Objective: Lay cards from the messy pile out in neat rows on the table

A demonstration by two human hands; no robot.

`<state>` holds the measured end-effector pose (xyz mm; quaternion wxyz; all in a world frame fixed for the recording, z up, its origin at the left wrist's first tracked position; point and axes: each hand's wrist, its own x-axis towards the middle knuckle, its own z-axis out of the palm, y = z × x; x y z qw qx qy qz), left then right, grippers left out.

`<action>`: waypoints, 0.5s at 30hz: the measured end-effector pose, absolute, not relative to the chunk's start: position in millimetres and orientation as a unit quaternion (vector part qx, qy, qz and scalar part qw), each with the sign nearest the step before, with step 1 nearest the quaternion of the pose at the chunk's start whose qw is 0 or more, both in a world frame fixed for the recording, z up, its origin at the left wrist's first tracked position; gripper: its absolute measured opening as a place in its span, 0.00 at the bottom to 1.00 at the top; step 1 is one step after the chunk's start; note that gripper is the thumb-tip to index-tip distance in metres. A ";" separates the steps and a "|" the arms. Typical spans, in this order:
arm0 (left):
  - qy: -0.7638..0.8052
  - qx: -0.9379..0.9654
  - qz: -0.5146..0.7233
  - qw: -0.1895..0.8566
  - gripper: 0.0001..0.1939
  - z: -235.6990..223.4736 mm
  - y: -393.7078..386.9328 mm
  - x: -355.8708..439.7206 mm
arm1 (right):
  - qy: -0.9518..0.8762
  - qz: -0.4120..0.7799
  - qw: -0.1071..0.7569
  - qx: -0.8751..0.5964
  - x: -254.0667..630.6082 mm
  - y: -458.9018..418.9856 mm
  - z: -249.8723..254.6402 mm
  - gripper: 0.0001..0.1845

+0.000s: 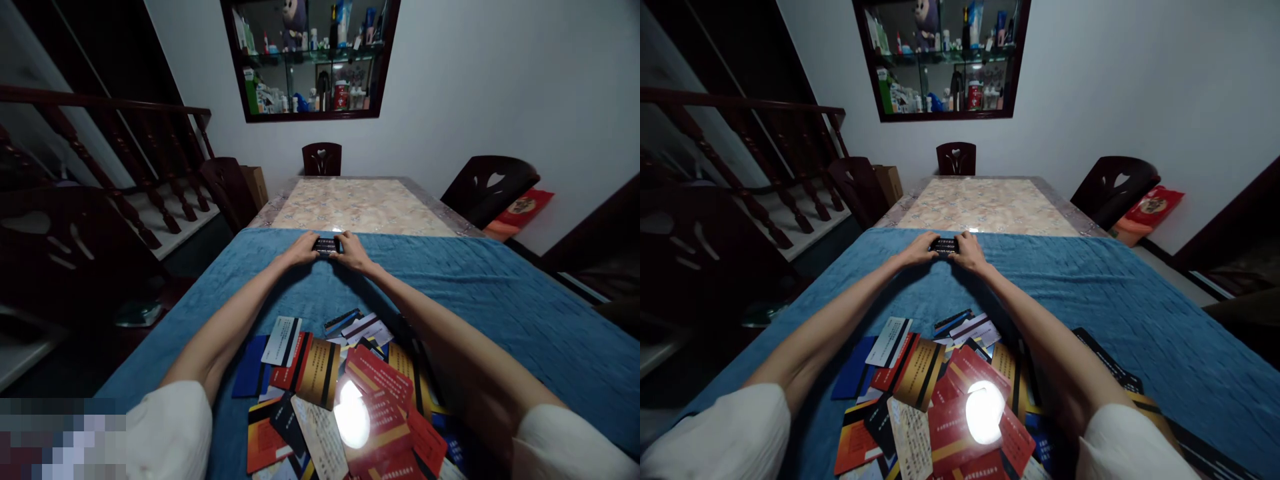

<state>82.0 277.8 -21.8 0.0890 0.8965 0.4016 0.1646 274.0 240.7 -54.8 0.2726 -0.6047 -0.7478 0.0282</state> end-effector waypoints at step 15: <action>0.467 0.866 0.142 0.107 0.21 -42.0 309.9 109.3 | -0.709 0.050 0.256 -0.655 283.6 272.5 -76.3 0.26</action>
